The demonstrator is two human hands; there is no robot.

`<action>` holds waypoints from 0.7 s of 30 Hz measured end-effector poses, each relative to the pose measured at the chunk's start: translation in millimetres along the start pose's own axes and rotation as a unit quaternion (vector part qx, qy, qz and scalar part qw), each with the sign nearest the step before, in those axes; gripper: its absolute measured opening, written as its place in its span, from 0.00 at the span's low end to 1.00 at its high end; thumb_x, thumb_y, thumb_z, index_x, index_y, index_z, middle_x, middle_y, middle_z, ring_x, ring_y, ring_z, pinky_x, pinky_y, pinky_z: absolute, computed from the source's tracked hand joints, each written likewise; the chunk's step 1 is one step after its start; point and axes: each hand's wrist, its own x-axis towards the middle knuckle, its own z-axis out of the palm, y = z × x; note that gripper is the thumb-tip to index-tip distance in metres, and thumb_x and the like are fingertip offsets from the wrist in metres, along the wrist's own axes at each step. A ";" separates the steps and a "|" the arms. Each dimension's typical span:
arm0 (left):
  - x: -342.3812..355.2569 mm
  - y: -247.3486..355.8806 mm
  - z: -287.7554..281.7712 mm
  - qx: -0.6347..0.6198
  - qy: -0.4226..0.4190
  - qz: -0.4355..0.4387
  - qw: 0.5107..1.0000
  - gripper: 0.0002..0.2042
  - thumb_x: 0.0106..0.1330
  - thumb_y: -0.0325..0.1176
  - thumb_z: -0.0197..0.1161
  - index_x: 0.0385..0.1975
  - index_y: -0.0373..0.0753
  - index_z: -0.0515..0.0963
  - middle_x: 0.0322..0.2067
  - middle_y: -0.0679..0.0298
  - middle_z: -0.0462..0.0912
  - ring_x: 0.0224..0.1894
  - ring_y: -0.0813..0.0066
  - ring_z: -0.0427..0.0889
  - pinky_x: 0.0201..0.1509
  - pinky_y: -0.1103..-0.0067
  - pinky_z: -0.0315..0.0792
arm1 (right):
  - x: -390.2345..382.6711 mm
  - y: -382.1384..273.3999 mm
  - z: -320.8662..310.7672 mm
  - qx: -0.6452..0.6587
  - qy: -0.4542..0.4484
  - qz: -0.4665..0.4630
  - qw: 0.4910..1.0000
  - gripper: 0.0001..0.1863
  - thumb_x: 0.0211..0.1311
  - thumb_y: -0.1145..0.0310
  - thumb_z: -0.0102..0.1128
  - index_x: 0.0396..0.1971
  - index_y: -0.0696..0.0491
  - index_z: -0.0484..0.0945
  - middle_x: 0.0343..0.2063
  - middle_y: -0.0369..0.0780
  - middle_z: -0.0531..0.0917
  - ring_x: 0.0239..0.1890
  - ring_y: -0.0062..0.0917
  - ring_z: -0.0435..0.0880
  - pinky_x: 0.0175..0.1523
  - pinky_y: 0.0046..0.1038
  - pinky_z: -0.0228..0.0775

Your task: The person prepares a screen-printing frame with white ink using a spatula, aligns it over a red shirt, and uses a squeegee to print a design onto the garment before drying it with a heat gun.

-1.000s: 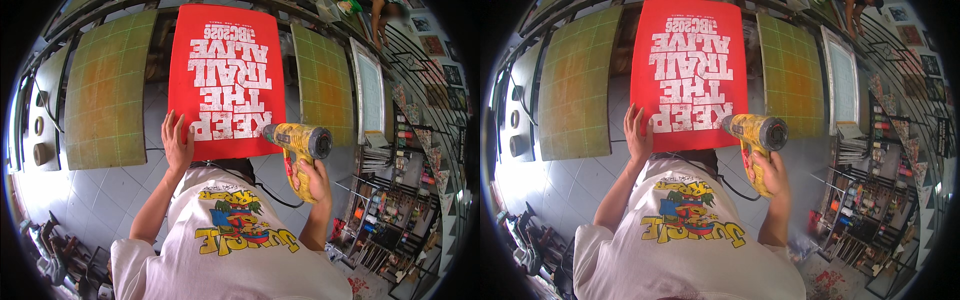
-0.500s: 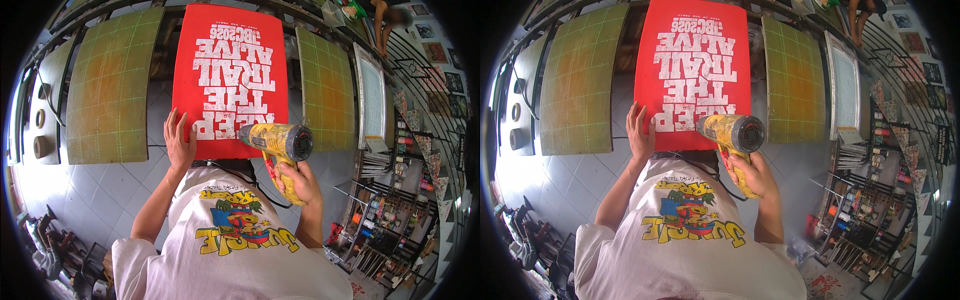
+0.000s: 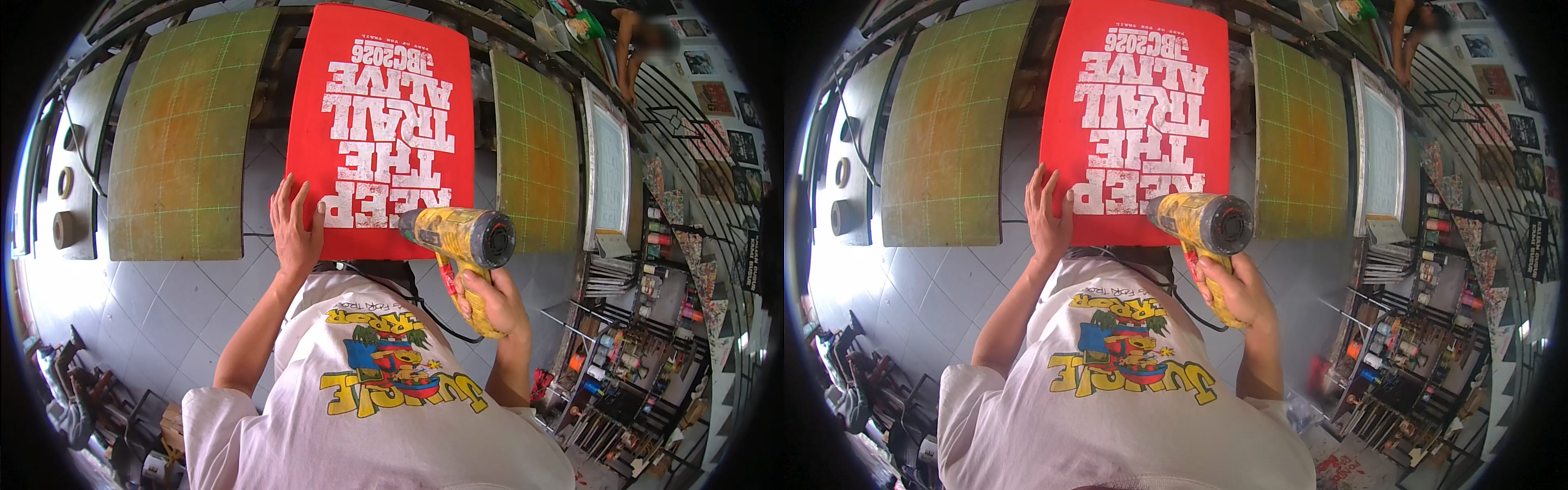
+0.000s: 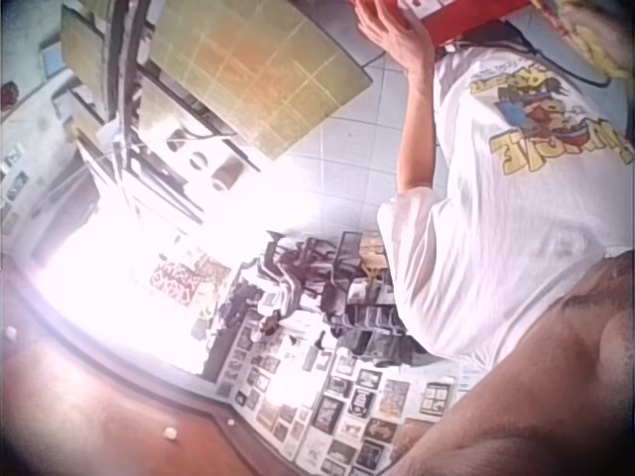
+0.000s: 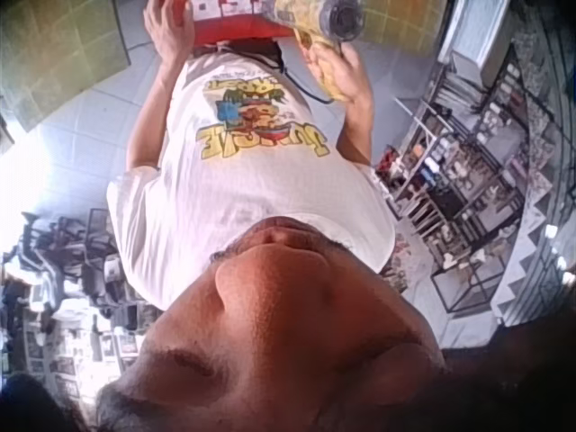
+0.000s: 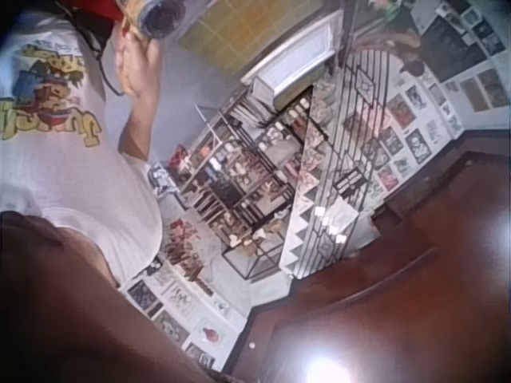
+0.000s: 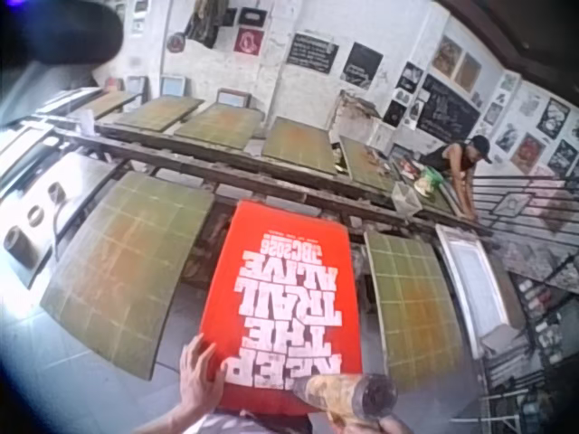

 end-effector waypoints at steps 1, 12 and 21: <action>-0.1 0.0 0.1 0.001 0.001 0.002 1.000 0.24 0.71 0.36 0.63 0.66 0.40 0.71 0.72 0.51 0.63 0.75 0.50 0.59 0.78 0.56 0.53 | -1.0 -1.2 -3.0 -0.007 0.006 -0.003 1.000 0.09 0.75 0.69 0.53 0.45 0.60 0.72 0.27 0.37 0.76 0.22 0.19 0.74 0.27 0.24 0.68; -0.8 0.6 -1.2 -0.012 0.003 -0.006 1.000 0.24 0.72 0.36 0.63 0.66 0.40 0.71 0.73 0.48 0.60 0.74 0.48 0.60 0.77 0.55 0.54 | 11.5 -7.2 3.0 0.017 0.025 -0.018 0.999 0.10 0.75 0.67 0.54 0.43 0.60 0.72 0.26 0.37 0.75 0.21 0.19 0.74 0.26 0.24 0.68; -2.4 -2.9 0.1 -0.009 -0.001 -0.007 1.000 0.24 0.72 0.37 0.63 0.66 0.41 0.71 0.73 0.48 0.59 0.75 0.47 0.59 0.77 0.54 0.54 | 20.4 -11.3 -2.1 0.012 0.050 -0.047 0.998 0.10 0.75 0.67 0.54 0.42 0.60 0.72 0.25 0.38 0.76 0.20 0.19 0.74 0.26 0.24 0.69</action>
